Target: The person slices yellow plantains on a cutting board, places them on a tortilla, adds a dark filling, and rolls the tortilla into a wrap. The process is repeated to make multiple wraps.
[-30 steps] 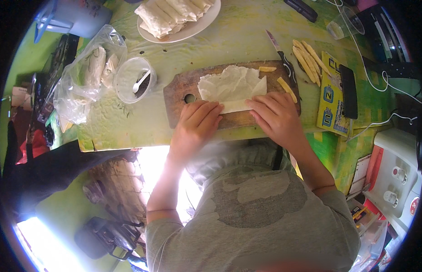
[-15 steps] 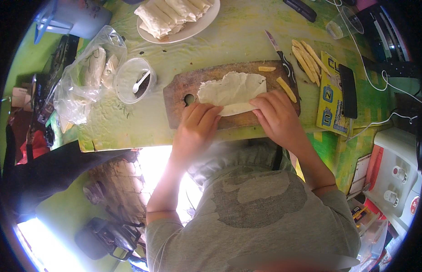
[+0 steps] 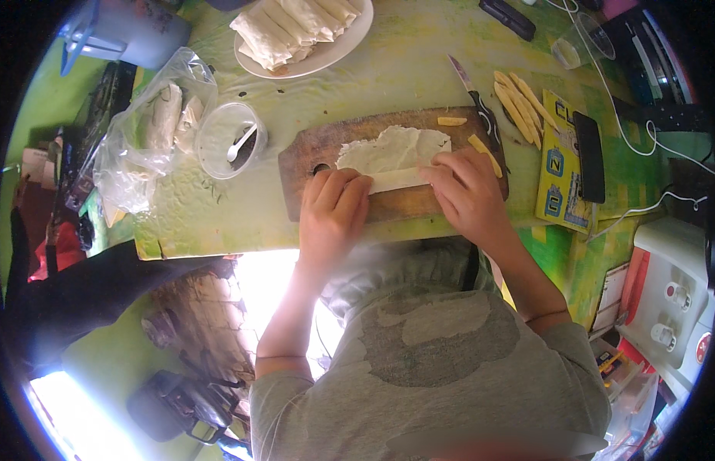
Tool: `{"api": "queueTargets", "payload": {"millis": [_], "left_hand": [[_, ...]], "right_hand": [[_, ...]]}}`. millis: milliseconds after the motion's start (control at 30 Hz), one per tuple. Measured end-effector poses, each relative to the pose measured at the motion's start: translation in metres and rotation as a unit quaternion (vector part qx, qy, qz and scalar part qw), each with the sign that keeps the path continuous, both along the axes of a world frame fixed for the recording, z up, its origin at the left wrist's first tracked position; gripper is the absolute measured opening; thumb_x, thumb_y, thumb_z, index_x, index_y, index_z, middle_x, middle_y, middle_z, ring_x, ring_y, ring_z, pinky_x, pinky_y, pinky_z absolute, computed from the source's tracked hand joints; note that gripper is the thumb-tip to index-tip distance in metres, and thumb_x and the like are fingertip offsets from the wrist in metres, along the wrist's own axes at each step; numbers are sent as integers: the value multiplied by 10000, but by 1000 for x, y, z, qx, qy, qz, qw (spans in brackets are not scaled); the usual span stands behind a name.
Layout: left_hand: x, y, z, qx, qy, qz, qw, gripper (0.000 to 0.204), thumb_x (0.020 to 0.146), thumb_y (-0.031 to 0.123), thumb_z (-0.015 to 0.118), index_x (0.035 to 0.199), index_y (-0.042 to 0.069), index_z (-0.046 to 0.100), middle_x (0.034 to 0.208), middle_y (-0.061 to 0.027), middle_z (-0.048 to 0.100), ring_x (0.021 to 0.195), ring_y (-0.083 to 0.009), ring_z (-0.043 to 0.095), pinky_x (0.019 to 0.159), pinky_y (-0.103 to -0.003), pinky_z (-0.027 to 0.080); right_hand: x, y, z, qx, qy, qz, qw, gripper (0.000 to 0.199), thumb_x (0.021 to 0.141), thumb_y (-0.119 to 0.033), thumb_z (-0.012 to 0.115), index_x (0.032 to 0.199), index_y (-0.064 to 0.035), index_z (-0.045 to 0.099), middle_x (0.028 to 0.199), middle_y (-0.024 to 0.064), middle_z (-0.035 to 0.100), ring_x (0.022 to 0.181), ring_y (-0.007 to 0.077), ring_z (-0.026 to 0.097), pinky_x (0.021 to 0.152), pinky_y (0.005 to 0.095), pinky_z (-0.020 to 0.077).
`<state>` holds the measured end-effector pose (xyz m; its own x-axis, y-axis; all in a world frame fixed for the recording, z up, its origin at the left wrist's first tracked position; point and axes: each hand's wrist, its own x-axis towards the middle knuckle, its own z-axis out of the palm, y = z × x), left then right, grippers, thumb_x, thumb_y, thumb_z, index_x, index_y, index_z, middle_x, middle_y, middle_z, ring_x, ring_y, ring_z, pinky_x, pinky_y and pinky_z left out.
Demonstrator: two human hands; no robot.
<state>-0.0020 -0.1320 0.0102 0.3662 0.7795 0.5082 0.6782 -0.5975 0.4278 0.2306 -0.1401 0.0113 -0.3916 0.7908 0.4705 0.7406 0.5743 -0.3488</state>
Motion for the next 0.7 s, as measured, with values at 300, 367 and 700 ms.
{"api": "queueTargets", "payload": {"millis": [300,367,700], "left_hand": [[-4,6,5,-7,30,-20,999,249,725,28,777,963,64,709,972,-72,687,903,-278,630,799,-398,503],[-6,6,1,6,27,-33,999,265,725,29,781,978,65,712,977,-73,693,910,-276,637,806,-391,513],[-8,12,1,-21,24,-54,998,263,759,24,761,1015,45,701,971,-101,682,915,-300,639,805,-392,533]], "right_hand": [[3,6,-2,-18,-7,10,1000,226,818,-156,713,1037,-105,683,1019,46,633,926,242,588,840,417,428],[5,7,1,-5,-12,13,1000,242,810,-150,719,1043,-98,682,1023,48,637,922,242,595,828,409,438],[7,13,3,2,-11,33,999,288,779,-71,732,1064,-52,702,979,52,658,876,236,604,733,374,460]]}}
